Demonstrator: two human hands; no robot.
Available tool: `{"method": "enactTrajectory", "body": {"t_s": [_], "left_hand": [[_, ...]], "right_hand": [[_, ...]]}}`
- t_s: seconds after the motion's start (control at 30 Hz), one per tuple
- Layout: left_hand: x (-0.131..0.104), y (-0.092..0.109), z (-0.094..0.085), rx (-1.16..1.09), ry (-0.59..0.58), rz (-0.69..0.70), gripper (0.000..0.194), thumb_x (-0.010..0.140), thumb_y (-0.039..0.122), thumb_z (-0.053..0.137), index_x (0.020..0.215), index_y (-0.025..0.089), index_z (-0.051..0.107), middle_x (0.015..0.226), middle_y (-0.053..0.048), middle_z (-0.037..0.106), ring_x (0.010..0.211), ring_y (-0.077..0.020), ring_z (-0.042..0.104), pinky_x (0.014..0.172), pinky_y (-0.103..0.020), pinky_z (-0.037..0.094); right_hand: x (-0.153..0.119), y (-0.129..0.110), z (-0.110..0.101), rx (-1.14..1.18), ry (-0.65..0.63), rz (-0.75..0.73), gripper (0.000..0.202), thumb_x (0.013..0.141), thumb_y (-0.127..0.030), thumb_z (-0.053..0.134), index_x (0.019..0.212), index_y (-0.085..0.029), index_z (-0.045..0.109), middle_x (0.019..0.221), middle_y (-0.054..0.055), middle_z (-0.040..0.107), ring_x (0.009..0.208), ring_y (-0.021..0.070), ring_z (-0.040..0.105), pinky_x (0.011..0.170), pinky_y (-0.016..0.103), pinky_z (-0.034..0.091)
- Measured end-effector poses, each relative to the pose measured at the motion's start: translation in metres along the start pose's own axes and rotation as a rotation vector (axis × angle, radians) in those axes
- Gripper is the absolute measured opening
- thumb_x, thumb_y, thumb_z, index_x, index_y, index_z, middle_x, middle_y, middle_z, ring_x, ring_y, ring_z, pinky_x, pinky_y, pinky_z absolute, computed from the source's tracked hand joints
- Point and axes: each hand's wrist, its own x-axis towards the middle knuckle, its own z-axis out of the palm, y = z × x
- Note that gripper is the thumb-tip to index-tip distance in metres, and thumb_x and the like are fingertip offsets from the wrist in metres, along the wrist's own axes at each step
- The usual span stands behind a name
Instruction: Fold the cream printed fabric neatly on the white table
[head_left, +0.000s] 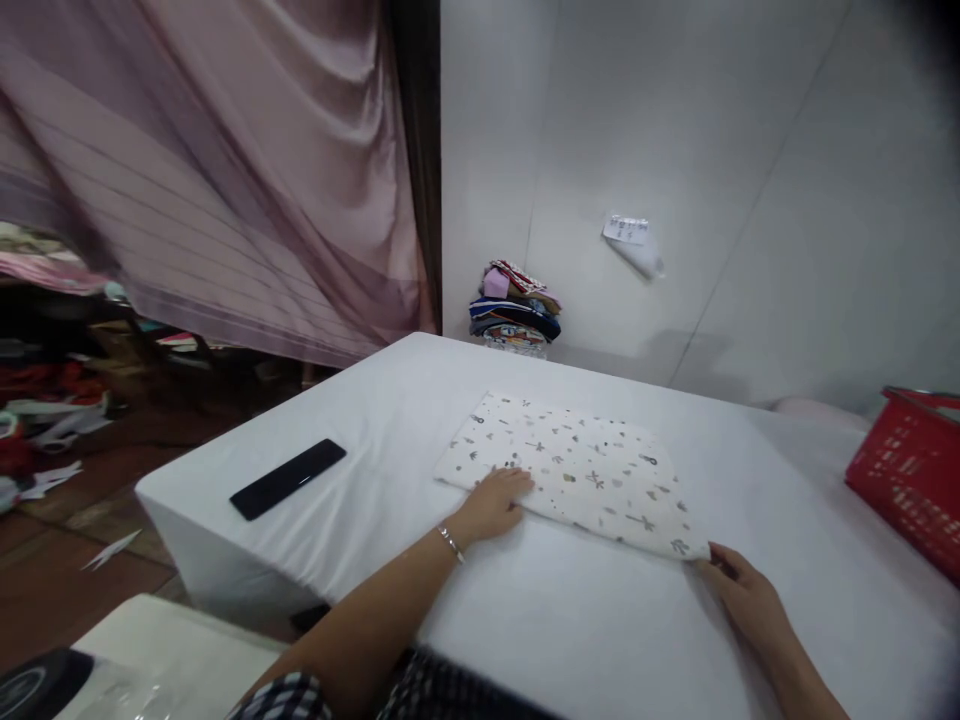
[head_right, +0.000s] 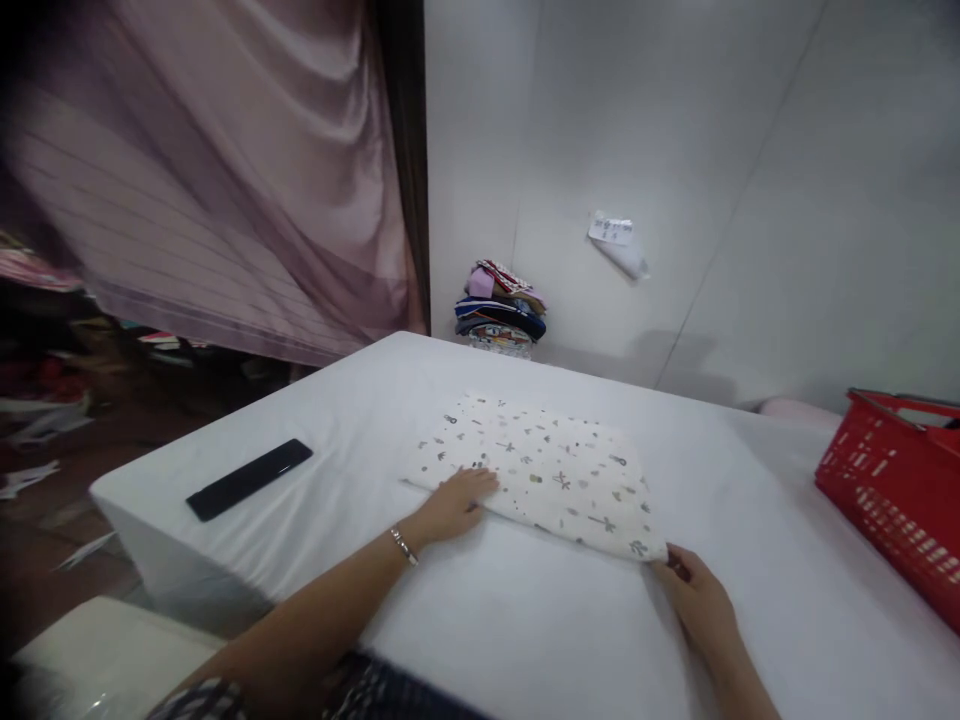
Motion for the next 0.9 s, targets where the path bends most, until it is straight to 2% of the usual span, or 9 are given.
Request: {"method": "enactTrajectory", "body": {"t_s": [0.1, 0.2, 0.27, 0.37, 0.47, 0.6, 0.9], "left_hand": [[0.003, -0.017, -0.012, 0.046, 0.136, -0.164, 0.042, 0.082, 0.024, 0.043, 0.122, 0.022, 0.053, 0.133, -0.004, 0.050, 0.125, -0.0192, 0.041, 0.108, -0.039, 0.027], [0.000, -0.042, -0.027, 0.171, 0.262, -0.459, 0.036, 0.084, 0.029, 0.041, 0.115, 0.017, 0.057, 0.130, -0.009, 0.052, 0.120, -0.0225, 0.046, 0.102, -0.038, 0.034], [-0.005, -0.057, -0.036, 0.245, 0.272, -0.635, 0.035, 0.084, 0.030, 0.041, 0.110, 0.016, 0.058, 0.124, -0.011, 0.056, 0.112, -0.0247, 0.051, 0.094, -0.038, 0.039], [-0.014, -0.071, -0.044, 0.289, 0.243, -0.789, 0.035, 0.085, 0.033, 0.038, 0.107, 0.015, 0.059, 0.110, -0.012, 0.063, 0.101, -0.0258, 0.056, 0.084, -0.037, 0.043], [-0.017, -0.074, -0.047, 0.234, 0.195, -0.862, 0.033, 0.086, 0.035, 0.037, 0.101, 0.017, 0.060, 0.099, -0.010, 0.066, 0.090, -0.0227, 0.060, 0.075, -0.033, 0.044], [-0.014, -0.070, -0.047, 0.183, 0.121, -0.908, 0.029, 0.086, 0.036, 0.036, 0.087, 0.020, 0.060, 0.088, -0.007, 0.068, 0.081, -0.0200, 0.062, 0.067, -0.030, 0.042], [-0.013, -0.065, -0.051, 0.215, 0.049, -0.916, 0.026, 0.089, 0.036, 0.033, 0.089, 0.020, 0.054, 0.084, -0.007, 0.067, 0.081, -0.0214, 0.063, 0.064, -0.030, 0.041]], "right_hand": [[0.001, -0.003, -0.003, -0.003, -0.108, 0.036, 0.050, 0.060, -0.057, 0.059, 0.092, -0.019, 0.067, 0.081, 0.002, 0.069, 0.078, 0.0235, 0.063, 0.067, 0.028, 0.047], [0.003, -0.004, -0.007, -0.009, -0.160, 0.023, 0.047, 0.062, -0.059, 0.058, 0.086, -0.020, 0.067, 0.076, 0.001, 0.069, 0.075, 0.0221, 0.062, 0.064, 0.026, 0.046], [0.004, -0.004, -0.009, -0.015, -0.175, -0.006, 0.044, 0.063, -0.060, 0.056, 0.081, -0.021, 0.066, 0.074, 0.000, 0.068, 0.073, 0.0214, 0.062, 0.062, 0.025, 0.046], [0.007, -0.001, -0.011, -0.041, -0.176, -0.034, 0.044, 0.063, -0.062, 0.055, 0.076, -0.022, 0.066, 0.069, -0.001, 0.067, 0.070, 0.0211, 0.061, 0.061, 0.025, 0.046], [0.010, 0.003, -0.012, -0.069, -0.166, 0.005, 0.045, 0.059, -0.063, 0.057, 0.076, -0.022, 0.066, 0.070, 0.000, 0.067, 0.072, 0.0224, 0.062, 0.062, 0.026, 0.047], [0.011, 0.005, -0.011, -0.055, -0.135, 0.054, 0.048, 0.055, -0.061, 0.061, 0.082, -0.022, 0.069, 0.083, 0.002, 0.070, 0.083, 0.0253, 0.063, 0.068, 0.028, 0.050], [0.007, -0.003, -0.022, -0.095, -0.160, 0.081, 0.045, 0.059, -0.065, 0.056, 0.077, -0.025, 0.068, 0.080, 0.001, 0.071, 0.082, 0.0258, 0.064, 0.070, 0.030, 0.051]]}}
